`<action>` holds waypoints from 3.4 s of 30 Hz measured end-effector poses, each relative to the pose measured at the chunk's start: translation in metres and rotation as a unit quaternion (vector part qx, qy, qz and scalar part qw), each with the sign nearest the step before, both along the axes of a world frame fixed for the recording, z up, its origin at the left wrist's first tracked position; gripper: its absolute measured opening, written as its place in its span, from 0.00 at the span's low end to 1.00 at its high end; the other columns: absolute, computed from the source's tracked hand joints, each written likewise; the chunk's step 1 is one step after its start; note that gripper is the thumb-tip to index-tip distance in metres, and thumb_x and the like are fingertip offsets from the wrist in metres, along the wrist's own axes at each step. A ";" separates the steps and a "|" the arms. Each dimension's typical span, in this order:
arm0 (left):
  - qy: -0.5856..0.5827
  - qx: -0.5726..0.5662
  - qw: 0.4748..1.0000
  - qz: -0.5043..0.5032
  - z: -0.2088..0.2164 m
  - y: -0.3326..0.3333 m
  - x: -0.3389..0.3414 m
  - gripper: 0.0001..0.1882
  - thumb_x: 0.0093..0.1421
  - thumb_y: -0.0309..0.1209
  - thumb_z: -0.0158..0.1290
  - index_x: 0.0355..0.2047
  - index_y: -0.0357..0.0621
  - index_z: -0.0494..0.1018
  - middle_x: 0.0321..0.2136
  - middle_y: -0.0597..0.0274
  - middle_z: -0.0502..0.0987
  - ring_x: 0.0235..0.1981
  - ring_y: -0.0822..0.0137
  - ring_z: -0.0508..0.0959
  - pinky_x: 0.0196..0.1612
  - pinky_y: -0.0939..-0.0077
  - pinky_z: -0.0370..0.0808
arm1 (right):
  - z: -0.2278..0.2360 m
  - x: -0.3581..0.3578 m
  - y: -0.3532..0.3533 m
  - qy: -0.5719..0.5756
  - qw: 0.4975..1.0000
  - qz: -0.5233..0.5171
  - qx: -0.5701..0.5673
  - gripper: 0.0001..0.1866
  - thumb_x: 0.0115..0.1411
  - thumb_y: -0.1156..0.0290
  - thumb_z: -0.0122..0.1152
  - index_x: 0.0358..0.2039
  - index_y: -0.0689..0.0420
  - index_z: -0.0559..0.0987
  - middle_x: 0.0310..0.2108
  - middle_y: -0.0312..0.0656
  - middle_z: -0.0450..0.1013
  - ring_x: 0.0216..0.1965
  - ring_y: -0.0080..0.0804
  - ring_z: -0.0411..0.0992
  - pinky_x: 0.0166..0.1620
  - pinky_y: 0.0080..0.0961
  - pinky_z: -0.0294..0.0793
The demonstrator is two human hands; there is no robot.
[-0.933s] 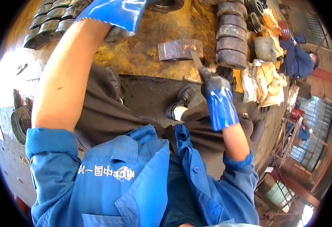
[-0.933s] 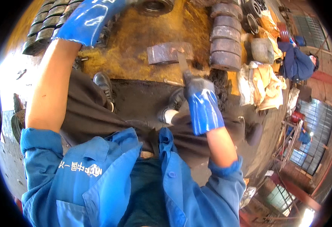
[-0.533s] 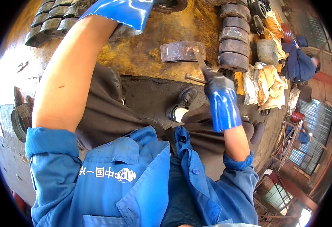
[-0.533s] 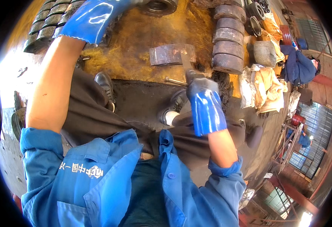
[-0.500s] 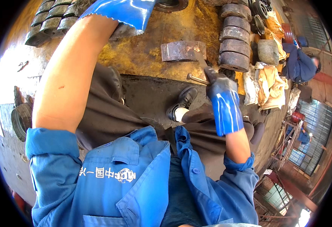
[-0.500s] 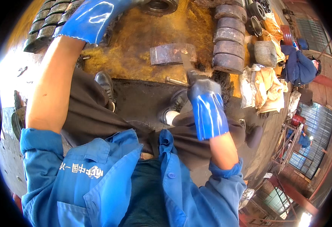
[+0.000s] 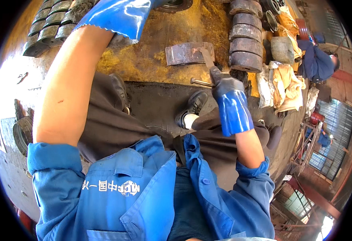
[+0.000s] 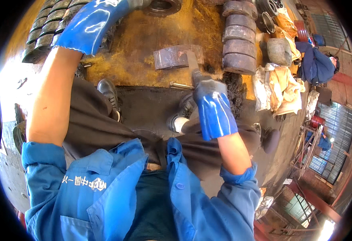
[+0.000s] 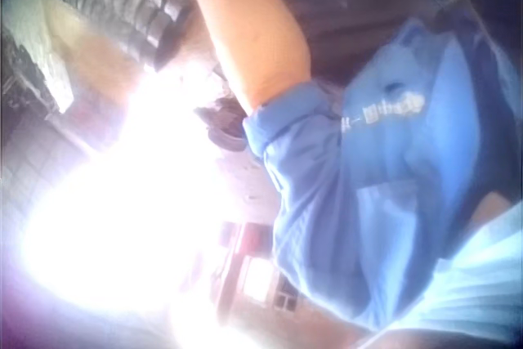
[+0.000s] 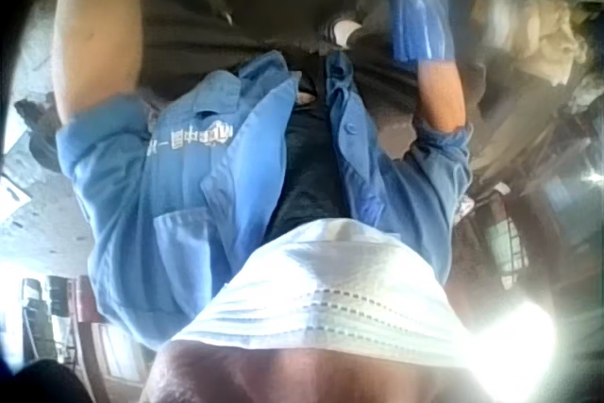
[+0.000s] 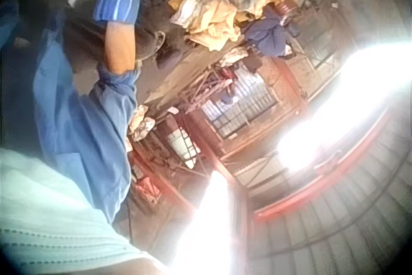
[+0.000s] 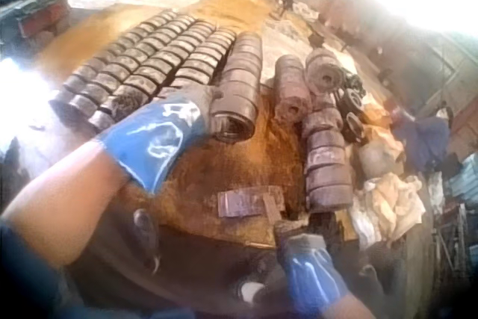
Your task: The person sits on the floor and uses a chisel to scrape and clean metal parts. They repeatedly scrape the surface of the parts, removing debris and rust, and occasionally adjust the position of the parts.
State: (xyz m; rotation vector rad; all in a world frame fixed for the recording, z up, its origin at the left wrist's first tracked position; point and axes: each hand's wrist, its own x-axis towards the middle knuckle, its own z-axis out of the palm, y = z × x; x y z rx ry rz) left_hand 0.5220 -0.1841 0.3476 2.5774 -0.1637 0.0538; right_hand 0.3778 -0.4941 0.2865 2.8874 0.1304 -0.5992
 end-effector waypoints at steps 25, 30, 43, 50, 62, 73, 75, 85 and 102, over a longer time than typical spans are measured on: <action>0.026 0.007 0.998 -0.063 -0.035 -0.022 0.010 0.30 0.54 0.43 0.63 0.58 0.51 0.76 0.46 0.45 0.83 0.48 0.47 0.82 0.51 0.57 0.78 | 0.016 0.013 -0.016 -0.002 0.991 -0.127 0.034 0.21 0.66 0.65 0.49 0.57 0.37 0.79 0.47 0.49 0.80 0.51 0.53 0.78 0.53 0.46 0.77; 0.046 0.149 0.988 -0.012 -0.070 -0.041 0.004 0.34 0.61 0.39 0.63 0.67 0.54 0.66 0.56 0.47 0.78 0.57 0.50 0.78 0.62 0.61 0.75 | 0.009 -0.004 -0.028 -0.011 0.987 -0.125 0.103 0.19 0.65 0.63 0.59 0.56 0.37 0.81 0.49 0.42 0.80 0.52 0.46 0.78 0.53 0.40 0.78; 0.179 0.208 0.955 -0.109 -0.150 -0.065 -0.002 0.44 0.56 0.47 0.67 0.70 0.58 0.62 0.62 0.47 0.72 0.63 0.50 0.73 0.66 0.60 0.71 | 0.046 0.019 -0.061 0.006 0.966 -0.208 0.154 0.17 0.67 0.63 0.54 0.56 0.43 0.80 0.44 0.48 0.81 0.47 0.46 0.80 0.51 0.39 0.79; 0.190 0.150 0.956 -0.165 -0.147 -0.123 -0.001 0.49 0.54 0.52 0.68 0.71 0.48 0.60 0.63 0.47 0.71 0.65 0.47 0.71 0.67 0.61 0.69 | 0.039 0.019 -0.103 -0.093 0.821 -0.332 0.455 0.13 0.69 0.69 0.56 0.50 0.60 0.80 0.28 0.40 0.81 0.30 0.20 0.77 0.34 0.21 0.75; -0.092 -0.004 0.990 -0.109 -0.170 -0.187 -0.068 0.44 0.53 0.43 0.69 0.66 0.39 0.64 0.61 0.45 0.72 0.60 0.46 0.75 0.63 0.57 0.72 | 0.035 -0.006 -0.065 0.098 0.826 -0.332 0.445 0.20 0.71 0.56 0.54 0.47 0.61 0.80 0.28 0.41 0.81 0.27 0.24 0.75 0.32 0.24 0.72; -0.134 -0.221 0.964 -0.060 -0.217 -0.201 -0.133 0.36 0.56 0.37 0.59 0.65 0.42 0.66 0.62 0.41 0.69 0.63 0.41 0.70 0.66 0.49 0.66 | -0.034 0.001 -0.006 0.054 0.760 -0.411 0.500 0.18 0.69 0.55 0.55 0.42 0.56 0.83 0.29 0.38 0.81 0.24 0.22 0.72 0.28 0.21 0.68; -0.096 -0.261 0.960 -0.019 -0.234 -0.203 -0.135 0.42 0.54 0.42 0.60 0.68 0.48 0.62 0.66 0.45 0.65 0.67 0.42 0.64 0.70 0.47 0.58 | -0.040 0.015 0.017 0.079 0.791 -0.428 0.430 0.19 0.69 0.54 0.55 0.41 0.57 0.83 0.28 0.38 0.81 0.25 0.23 0.73 0.29 0.24 0.69; -0.007 -0.558 0.818 0.142 -0.266 -0.221 -0.123 0.30 0.62 0.41 0.56 0.65 0.53 0.68 0.68 0.56 0.63 0.68 0.53 0.64 0.75 0.55 0.52 | -0.028 0.044 0.076 0.067 0.804 -0.454 0.378 0.17 0.70 0.58 0.55 0.45 0.57 0.83 0.22 0.35 0.74 0.20 0.22 0.69 0.24 0.22 0.67; 0.034 -0.286 0.940 0.181 -0.270 -0.221 -0.081 0.29 0.56 0.43 0.60 0.56 0.45 0.70 0.53 0.48 0.77 0.49 0.49 0.80 0.54 0.58 0.76 | -0.047 0.061 0.051 0.023 0.993 0.006 0.114 0.05 0.60 0.74 0.60 0.37 0.58 0.81 0.33 0.53 0.77 0.37 0.45 0.78 0.36 0.38 0.78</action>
